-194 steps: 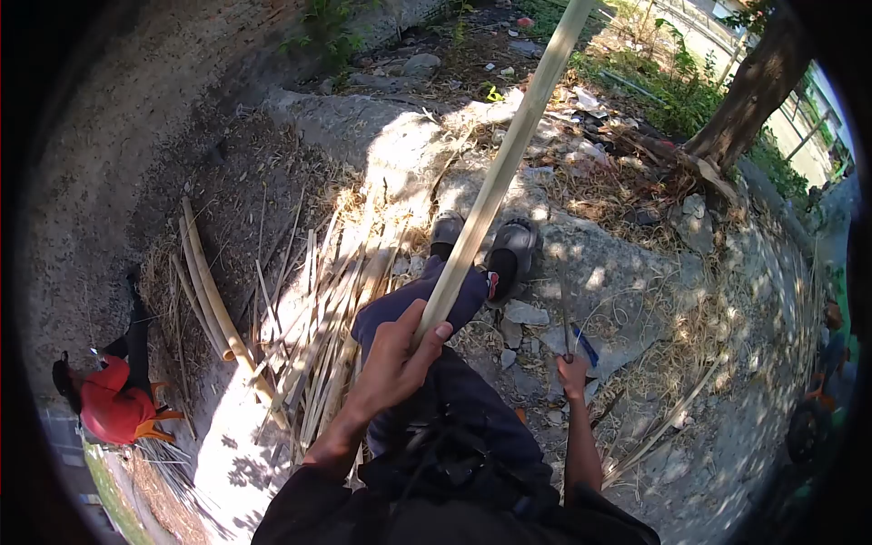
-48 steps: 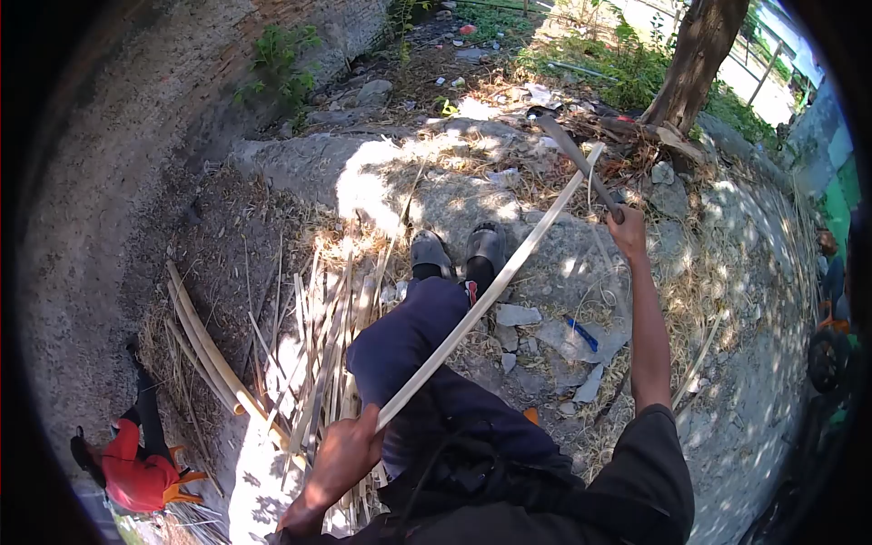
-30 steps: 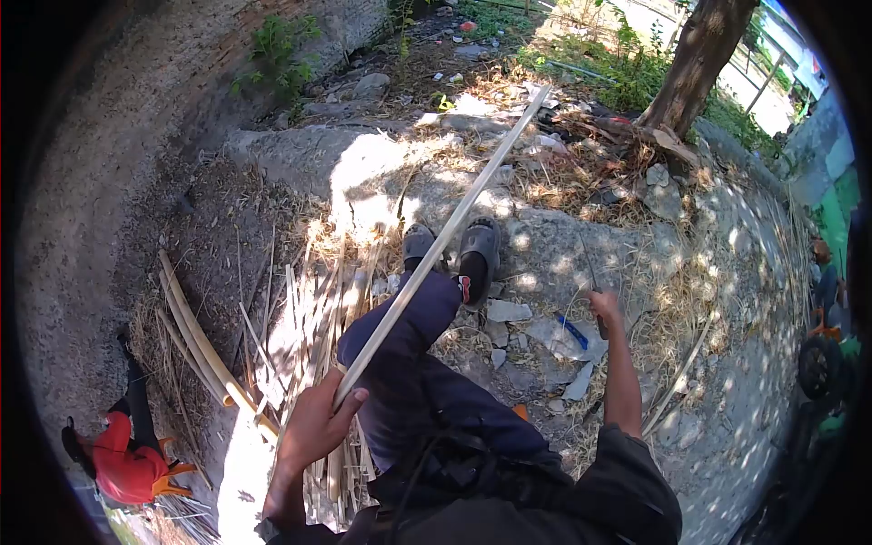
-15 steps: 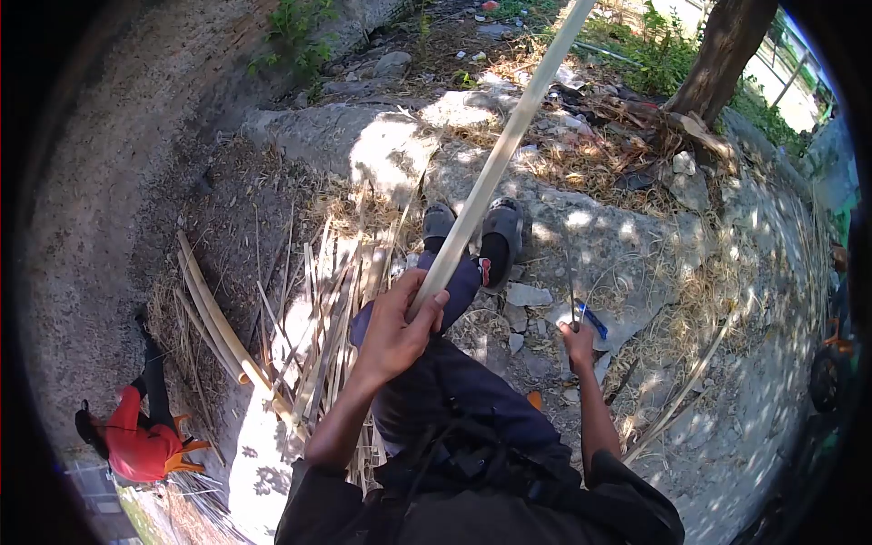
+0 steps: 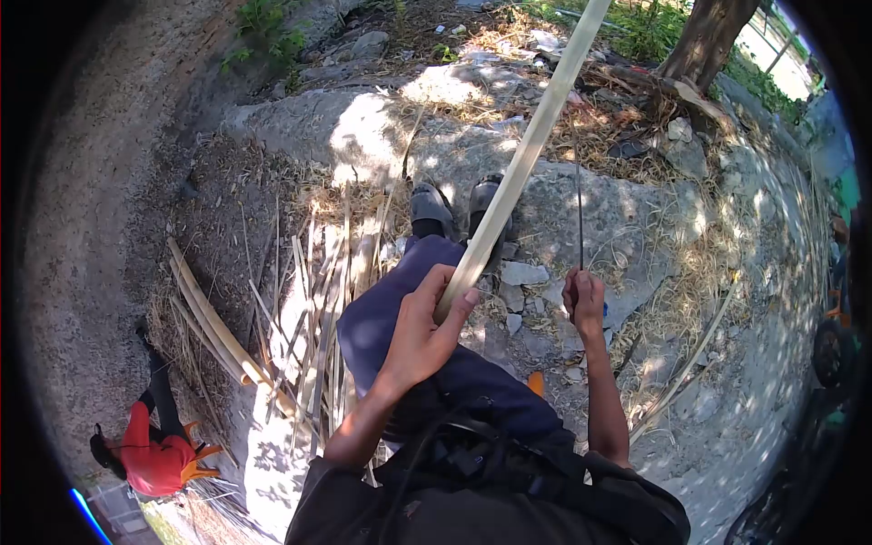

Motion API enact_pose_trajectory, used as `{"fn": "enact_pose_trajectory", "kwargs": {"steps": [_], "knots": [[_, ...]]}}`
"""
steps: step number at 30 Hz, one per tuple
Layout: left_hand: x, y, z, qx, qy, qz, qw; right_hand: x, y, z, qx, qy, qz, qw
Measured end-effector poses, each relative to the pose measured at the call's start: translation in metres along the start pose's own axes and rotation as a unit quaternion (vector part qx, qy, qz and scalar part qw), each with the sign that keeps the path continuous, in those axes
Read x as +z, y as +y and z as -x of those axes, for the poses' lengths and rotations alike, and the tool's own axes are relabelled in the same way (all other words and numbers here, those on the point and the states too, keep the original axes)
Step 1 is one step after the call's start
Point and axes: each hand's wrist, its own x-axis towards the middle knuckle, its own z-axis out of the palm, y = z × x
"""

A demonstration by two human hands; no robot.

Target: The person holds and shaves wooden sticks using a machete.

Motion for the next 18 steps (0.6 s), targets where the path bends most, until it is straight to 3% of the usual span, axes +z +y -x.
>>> {"fn": "enact_pose_trajectory", "kwargs": {"steps": [3,5,9,11,14,15,17,18], "knots": [[0.002,-0.002,-0.002,0.013,-0.021,-0.002,1.000,0.011,-0.029,0.001,-0.067,-0.035,0.017,0.997],[0.000,-0.006,-0.002,-0.041,-0.064,0.071,0.995,0.020,-0.051,0.006,-0.102,-0.057,0.040,0.992],[-0.005,-0.004,-0.002,-0.061,-0.094,0.084,0.990,0.039,-0.078,0.010,-0.166,-0.064,0.102,0.979],[-0.009,0.000,0.000,-0.103,-0.156,0.180,0.966,0.039,-0.083,0.010,-0.191,-0.059,0.123,0.972],[-0.007,-0.010,0.001,-0.090,-0.167,0.238,0.953,0.040,-0.096,0.008,-0.235,-0.072,0.207,0.947],[-0.006,-0.011,0.001,-0.090,-0.167,0.237,0.953,0.043,-0.108,0.010,-0.251,-0.089,0.255,0.929],[-0.002,-0.011,0.002,-0.008,-0.088,0.048,0.995,0.047,-0.121,0.012,-0.268,-0.105,0.303,0.909],[0.000,-0.013,0.003,-0.008,-0.089,0.048,0.995,0.048,-0.124,0.013,-0.283,-0.122,0.330,0.892]]}}
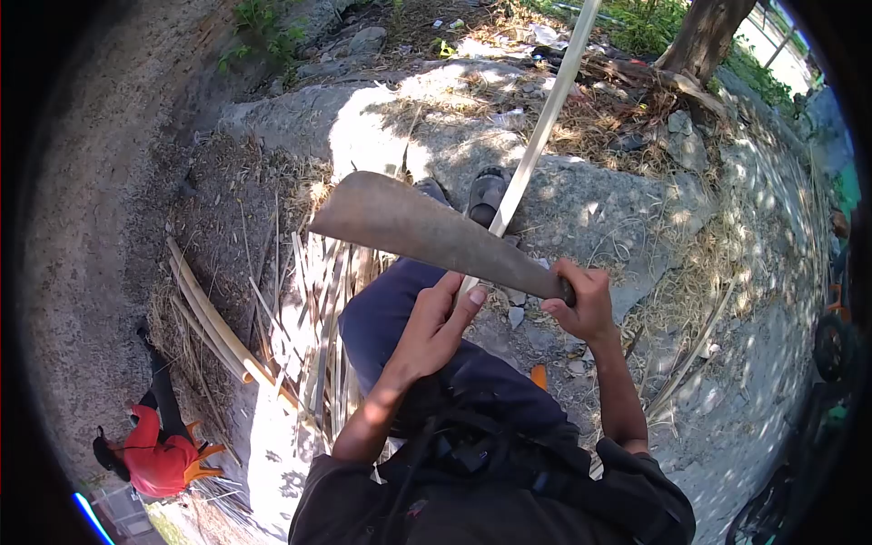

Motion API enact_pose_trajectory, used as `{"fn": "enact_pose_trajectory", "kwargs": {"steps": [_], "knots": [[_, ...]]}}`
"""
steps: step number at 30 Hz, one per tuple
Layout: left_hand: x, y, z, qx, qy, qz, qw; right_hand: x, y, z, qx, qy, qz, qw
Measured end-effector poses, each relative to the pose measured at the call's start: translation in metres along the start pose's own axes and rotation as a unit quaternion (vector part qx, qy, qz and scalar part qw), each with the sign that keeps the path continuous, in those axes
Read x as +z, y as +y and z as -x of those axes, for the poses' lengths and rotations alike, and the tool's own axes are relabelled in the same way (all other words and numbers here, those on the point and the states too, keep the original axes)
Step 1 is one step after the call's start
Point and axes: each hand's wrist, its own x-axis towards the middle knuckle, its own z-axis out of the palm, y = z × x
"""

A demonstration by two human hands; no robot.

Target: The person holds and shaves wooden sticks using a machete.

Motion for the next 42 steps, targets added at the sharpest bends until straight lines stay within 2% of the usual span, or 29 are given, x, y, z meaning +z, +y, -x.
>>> {"fn": "enact_pose_trajectory", "kwargs": {"steps": [3,6,8,10,15,18,19,20,21,23,24,26,29,33,35,36,38,42], "knots": [[0.001,-0.013,0.004,0.084,0.027,-0.026,0.996,0.000,-0.013,-0.005,-0.030,-0.030,0.031,0.999],[-0.006,-0.035,0.011,0.130,-0.014,-0.073,0.989,-0.003,-0.020,-0.007,-0.049,-0.049,0.045,0.997],[-0.007,-0.043,0.015,0.125,-0.013,-0.065,0.990,-0.007,-0.025,-0.009,-0.057,-0.059,0.055,0.995],[-0.010,-0.050,0.016,0.126,-0.030,-0.068,0.989,-0.010,-0.029,-0.014,-0.106,-0.041,0.079,0.990],[-0.011,-0.050,0.020,0.103,-0.048,-0.062,0.992,-0.013,-0.031,-0.014,-0.098,-0.053,0.098,0.989],[-0.007,-0.043,0.016,0.112,-0.045,-0.103,0.987,-0.012,-0.032,-0.014,-0.089,-0.058,0.091,0.990],[-0.002,-0.041,0.013,0.241,0.011,-0.173,0.955,-0.013,-0.032,-0.016,-0.088,-0.062,0.092,0.990],[0.001,-0.040,0.011,0.365,0.066,-0.237,0.898,-0.015,-0.032,-0.017,-0.088,-0.061,0.092,0.990],[0.001,-0.039,0.014,0.365,0.065,-0.238,0.898,-0.016,-0.032,-0.019,-0.096,-0.070,0.094,0.988],[0.000,-0.038,0.022,0.409,0.092,-0.429,0.800,-0.017,-0.028,-0.023,-0.104,-0.077,0.097,0.987],[0.001,-0.032,0.023,0.410,0.091,-0.429,0.800,-0.017,-0.024,-0.024,-0.125,-0.072,0.102,0.984],[0.004,-0.010,0.024,0.244,0.044,-0.255,0.934,-0.019,-0.022,-0.027,-0.145,-0.066,0.107,0.981],[0.007,0.006,0.017,0.193,0.040,-0.218,0.956,-0.023,-0.024,-0.030,-0.133,-0.049,0.144,0.979],[0.012,0.010,0.012,0.245,0.075,-0.235,0.938,-0.026,-0.013,-0.029,-0.116,-0.030,0.157,0.980],[0.007,0.027,0.019,0.071,-0.006,-0.189,0.979,-0.028,-0.010,-0.030,-0.112,-0.019,0.154,0.982],[0.008,0.031,0.020,0.070,-0.005,-0.187,0.980,-0.029,-0.010,-0.030,-0.112,-0.019,0.149,0.982],[0.009,0.038,0.018,-0.010,-0.014,-0.174,0.985,-0.033,-0.009,-0.033,-0.114,-0.016,0.146,0.982],[0.010,0.029,0.017,0.057,0.019,-0.213,0.975,-0.037,-0.007,-0.037,-0.139,-0.009,0.205,0.969]]}}
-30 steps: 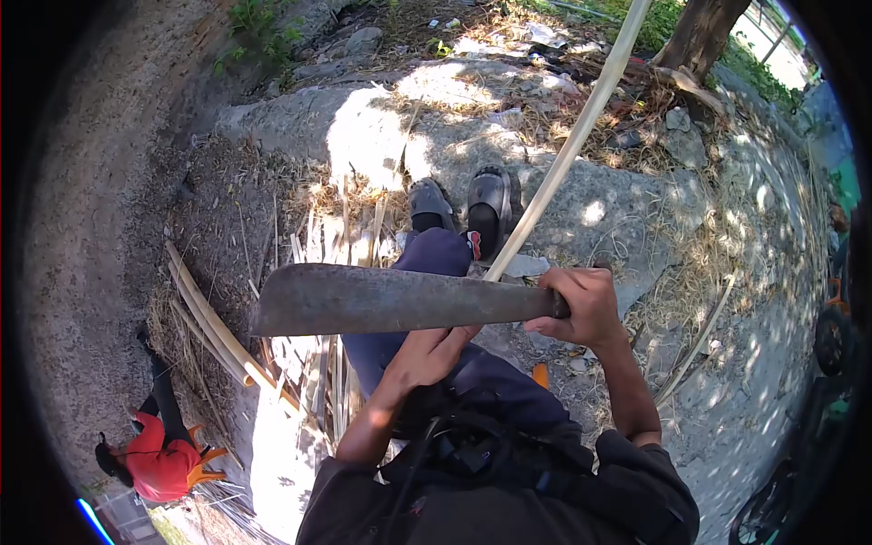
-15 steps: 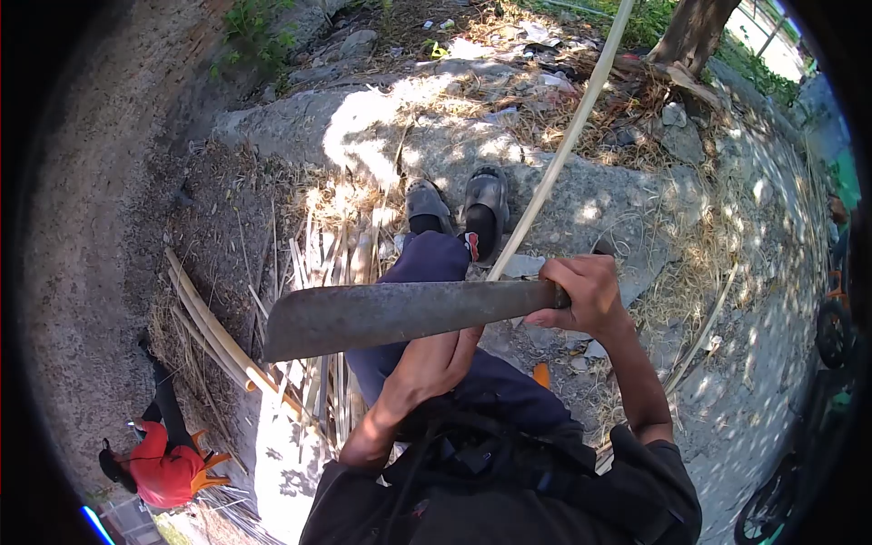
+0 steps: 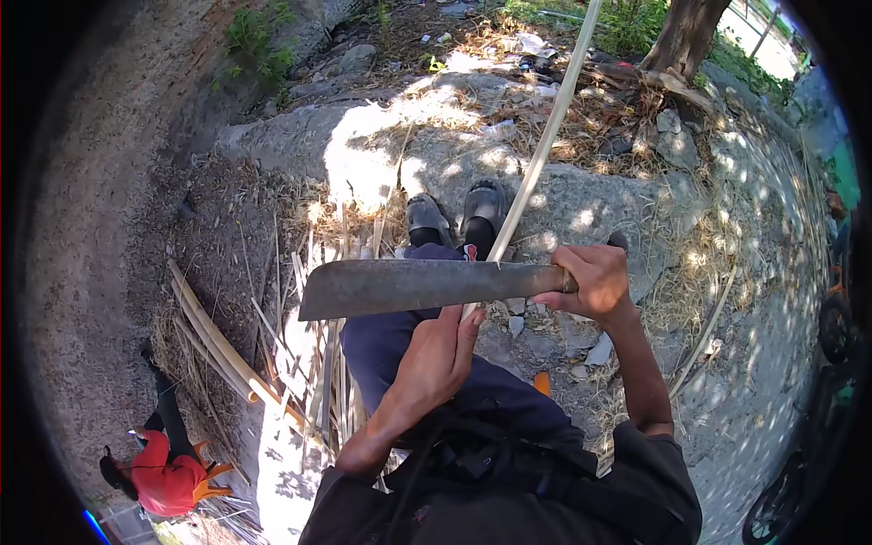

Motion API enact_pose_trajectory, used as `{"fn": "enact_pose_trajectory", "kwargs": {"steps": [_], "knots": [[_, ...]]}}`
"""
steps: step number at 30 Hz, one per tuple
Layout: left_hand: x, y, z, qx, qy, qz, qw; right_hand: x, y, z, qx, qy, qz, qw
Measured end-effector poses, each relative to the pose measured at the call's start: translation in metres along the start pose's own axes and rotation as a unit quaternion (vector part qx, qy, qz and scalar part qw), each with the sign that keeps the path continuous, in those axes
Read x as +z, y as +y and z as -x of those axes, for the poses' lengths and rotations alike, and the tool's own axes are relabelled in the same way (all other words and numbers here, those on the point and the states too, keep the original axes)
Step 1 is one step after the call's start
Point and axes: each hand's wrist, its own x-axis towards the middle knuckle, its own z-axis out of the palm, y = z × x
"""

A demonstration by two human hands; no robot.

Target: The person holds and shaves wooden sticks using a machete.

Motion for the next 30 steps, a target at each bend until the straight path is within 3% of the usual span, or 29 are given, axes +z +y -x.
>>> {"fn": "enact_pose_trajectory", "kwargs": {"steps": [7,9,11,13,16,26,30], "knots": [[-0.004,0.004,0.009,-0.013,-0.010,-0.043,0.999,0.001,0.006,0.006,0.011,0.023,0.013,1.000],[-0.008,0.004,0.022,-0.017,-0.023,-0.047,0.998,-0.009,0.023,0.007,0.120,0.059,-0.007,0.991],[-0.014,0.009,0.045,-0.091,-0.039,-0.029,0.995,-0.013,0.080,0.014,0.283,0.090,-0.006,0.955],[-0.014,-0.002,0.066,-0.090,-0.048,-0.057,0.993,-0.018,0.127,0.020,0.340,0.150,-0.022,0.928],[-0.015,-0.002,0.066,-0.088,-0.033,-0.097,0.991,-0.014,0.135,0.031,0.359,0.205,-0.080,0.907],[0.024,-0.013,0.024,0.018,0.007,-0.140,0.990,0.014,0.002,0.043,0.151,0.041,-0.178,0.972],[0.028,-0.007,0.024,-0.005,-0.003,-0.088,0.996,0.019,-0.020,0.047,0.073,0.034,-0.156,0.984]]}}
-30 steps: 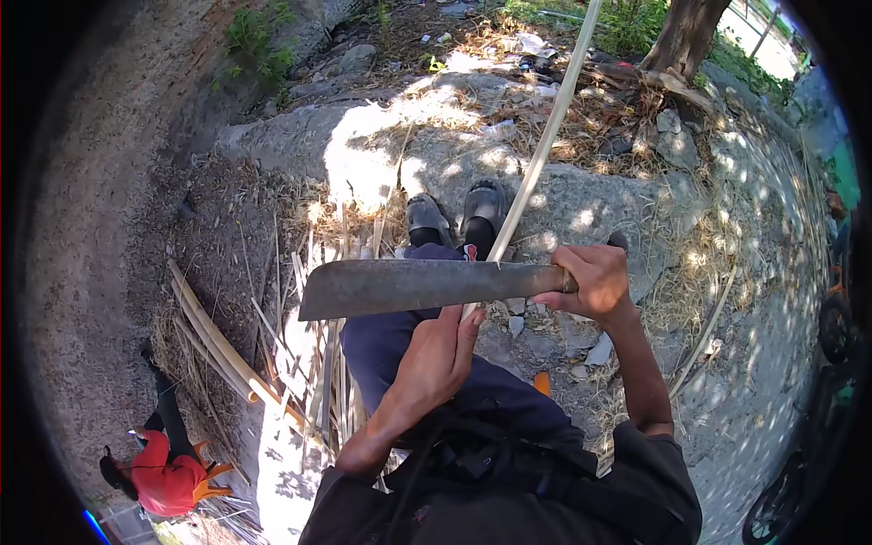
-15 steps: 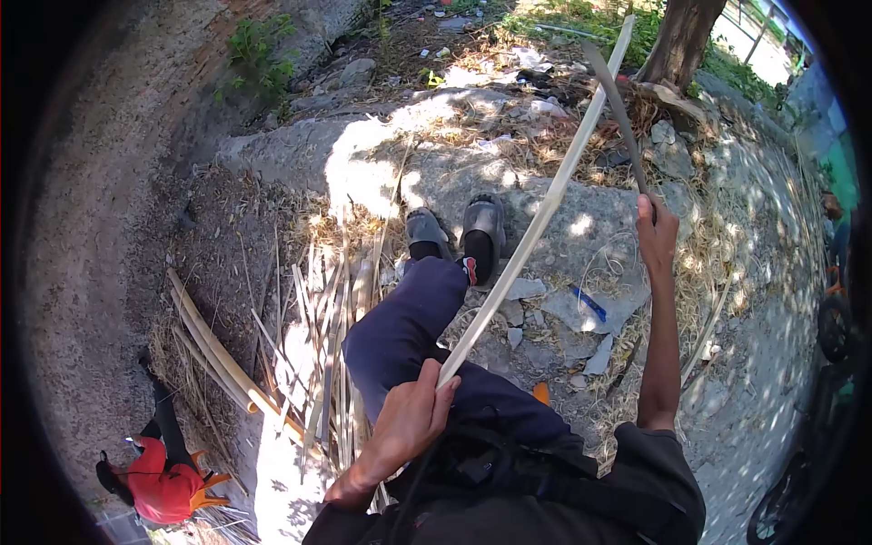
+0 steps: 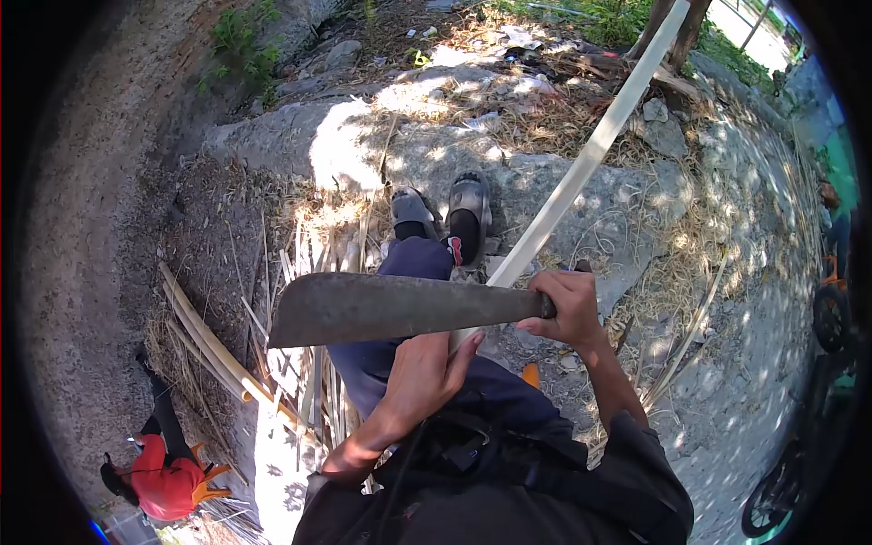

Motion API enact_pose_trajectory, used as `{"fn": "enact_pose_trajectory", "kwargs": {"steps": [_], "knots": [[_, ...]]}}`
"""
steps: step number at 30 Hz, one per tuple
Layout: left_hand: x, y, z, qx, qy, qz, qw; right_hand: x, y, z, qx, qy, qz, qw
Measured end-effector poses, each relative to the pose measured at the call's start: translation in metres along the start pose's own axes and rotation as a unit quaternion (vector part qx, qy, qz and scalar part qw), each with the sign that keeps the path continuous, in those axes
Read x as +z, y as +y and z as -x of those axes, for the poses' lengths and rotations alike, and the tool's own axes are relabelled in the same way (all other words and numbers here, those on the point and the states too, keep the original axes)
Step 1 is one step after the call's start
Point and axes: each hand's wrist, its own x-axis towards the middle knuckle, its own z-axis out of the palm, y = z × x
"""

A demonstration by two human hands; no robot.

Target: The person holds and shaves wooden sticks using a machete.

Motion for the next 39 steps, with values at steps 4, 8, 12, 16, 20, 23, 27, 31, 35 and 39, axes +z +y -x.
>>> {"fn": "enact_pose_trajectory", "kwargs": {"steps": [4,8,12,16,20,23,27,31,35,39], "knots": [[-0.004,0.003,0.002,0.107,0.042,0.029,0.993,-0.002,-0.012,0.000,-0.039,-0.017,0.037,0.998],[-0.010,0.006,0.009,0.055,-0.019,0.084,0.995,0.000,-0.016,-0.003,-0.070,0.004,0.045,0.996],[-0.011,0.008,0.011,0.056,-0.021,0.090,0.994,0.002,-0.015,-0.008,-0.086,0.031,0.044,0.995],[-0.017,0.010,0.006,0.062,-0.005,0.107,0.992,-0.006,-0.013,-0.017,-0.076,0.013,0.097,0.992],[-0.024,0.010,0.004,0.058,-0.006,0.094,0.994,-0.007,-0.009,-0.027,-0.101,0.031,0.133,0.986],[-0.028,0.012,0.008,0.034,0.000,0.114,0.993,-0.012,-0.005,-0.034,-0.115,0.025,0.147,0.982],[-0.036,0.011,0.015,-0.037,-0.040,0.148,0.987,-0.015,0.016,-0.033,-0.088,0.037,0.148,0.984],[-0.036,0.000,0.031,-0.035,-0.040,0.104,0.993,-0.030,0.049,-0.037,0.003,0.058,0.137,0.989],[-0.045,-0.004,0.050,-0.117,-0.080,0.084,0.986,-0.041,0.101,-0.044,0.074,0.085,0.140,0.984],[-0.055,-0.026,0.086,-0.114,-0.089,0.038,0.989,-0.062,0.186,-0.057,0.165,0.250,0.136,0.944]]}}
